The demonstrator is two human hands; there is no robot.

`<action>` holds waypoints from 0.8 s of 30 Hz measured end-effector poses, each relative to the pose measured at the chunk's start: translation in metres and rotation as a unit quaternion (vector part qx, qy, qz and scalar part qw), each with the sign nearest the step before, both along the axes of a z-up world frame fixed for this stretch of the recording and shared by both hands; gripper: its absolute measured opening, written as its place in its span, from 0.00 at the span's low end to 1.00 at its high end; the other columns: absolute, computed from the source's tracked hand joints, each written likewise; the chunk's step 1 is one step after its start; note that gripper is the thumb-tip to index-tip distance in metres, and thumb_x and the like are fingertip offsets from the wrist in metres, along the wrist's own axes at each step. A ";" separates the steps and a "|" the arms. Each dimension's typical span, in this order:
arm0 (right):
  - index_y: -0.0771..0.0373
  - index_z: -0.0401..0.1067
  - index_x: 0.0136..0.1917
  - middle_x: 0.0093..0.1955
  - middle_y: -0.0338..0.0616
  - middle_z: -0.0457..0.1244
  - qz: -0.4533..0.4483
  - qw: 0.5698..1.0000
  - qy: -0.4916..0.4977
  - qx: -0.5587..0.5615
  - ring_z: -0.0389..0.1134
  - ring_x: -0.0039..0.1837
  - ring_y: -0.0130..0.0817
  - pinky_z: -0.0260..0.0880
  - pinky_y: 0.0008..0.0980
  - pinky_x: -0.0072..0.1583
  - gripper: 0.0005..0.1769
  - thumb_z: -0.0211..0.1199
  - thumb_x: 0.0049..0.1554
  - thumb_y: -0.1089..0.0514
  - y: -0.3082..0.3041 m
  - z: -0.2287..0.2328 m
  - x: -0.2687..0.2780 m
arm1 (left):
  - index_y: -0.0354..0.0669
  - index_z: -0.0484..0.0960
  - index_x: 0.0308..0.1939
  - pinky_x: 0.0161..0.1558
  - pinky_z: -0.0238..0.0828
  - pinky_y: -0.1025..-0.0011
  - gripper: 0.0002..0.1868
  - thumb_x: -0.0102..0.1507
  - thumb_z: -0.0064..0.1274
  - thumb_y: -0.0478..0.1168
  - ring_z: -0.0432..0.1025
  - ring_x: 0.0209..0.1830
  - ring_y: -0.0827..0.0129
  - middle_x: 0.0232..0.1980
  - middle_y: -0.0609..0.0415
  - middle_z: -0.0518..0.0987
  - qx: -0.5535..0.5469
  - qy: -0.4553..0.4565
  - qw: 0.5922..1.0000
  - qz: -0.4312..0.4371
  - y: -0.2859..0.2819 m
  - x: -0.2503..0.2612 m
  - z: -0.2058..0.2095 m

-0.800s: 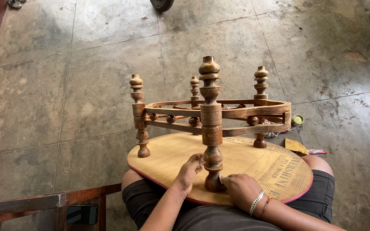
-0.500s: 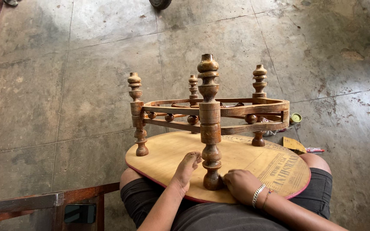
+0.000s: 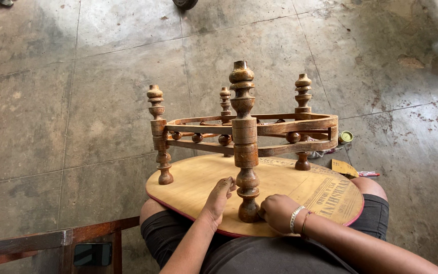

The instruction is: The person sands the surfaces of a decorative wooden stand by hand using sandpaper. They hold the stand on a board on their lap, rotating it to reach the different legs and frame pieces.

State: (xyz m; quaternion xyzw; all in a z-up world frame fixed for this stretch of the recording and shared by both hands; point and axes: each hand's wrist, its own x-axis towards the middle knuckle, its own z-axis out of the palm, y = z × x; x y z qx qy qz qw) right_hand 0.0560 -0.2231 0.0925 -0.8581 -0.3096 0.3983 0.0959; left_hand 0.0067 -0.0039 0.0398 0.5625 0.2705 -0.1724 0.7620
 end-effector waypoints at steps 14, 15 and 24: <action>0.61 0.78 0.47 0.49 0.49 0.70 -0.032 0.995 -0.005 0.089 0.69 0.55 0.47 0.68 0.43 0.60 0.10 0.58 0.57 0.56 -0.008 -0.005 -0.002 | 0.44 0.78 0.56 0.69 0.60 0.61 0.21 0.59 0.42 0.33 0.72 0.59 0.66 0.53 0.53 0.81 -0.015 0.044 0.981 -0.189 -0.009 -0.001 0.025; 0.61 0.78 0.45 0.48 0.49 0.70 -0.022 0.991 -0.024 0.127 0.69 0.55 0.49 0.68 0.45 0.59 0.10 0.59 0.56 0.55 -0.013 0.003 -0.004 | 0.45 0.77 0.57 0.68 0.63 0.62 0.25 0.56 0.41 0.31 0.73 0.58 0.64 0.52 0.53 0.82 -0.043 0.007 0.975 -0.218 -0.006 0.002 0.030; 0.62 0.77 0.46 0.41 0.40 0.72 -0.213 0.933 0.106 0.271 0.74 0.45 0.31 0.75 0.31 0.51 0.08 0.62 0.58 0.56 -0.016 0.018 -0.004 | 0.42 0.69 0.67 0.67 0.67 0.63 0.38 0.57 0.61 0.54 0.72 0.63 0.63 0.58 0.51 0.78 -0.062 -0.028 0.971 -0.228 -0.009 0.002 0.047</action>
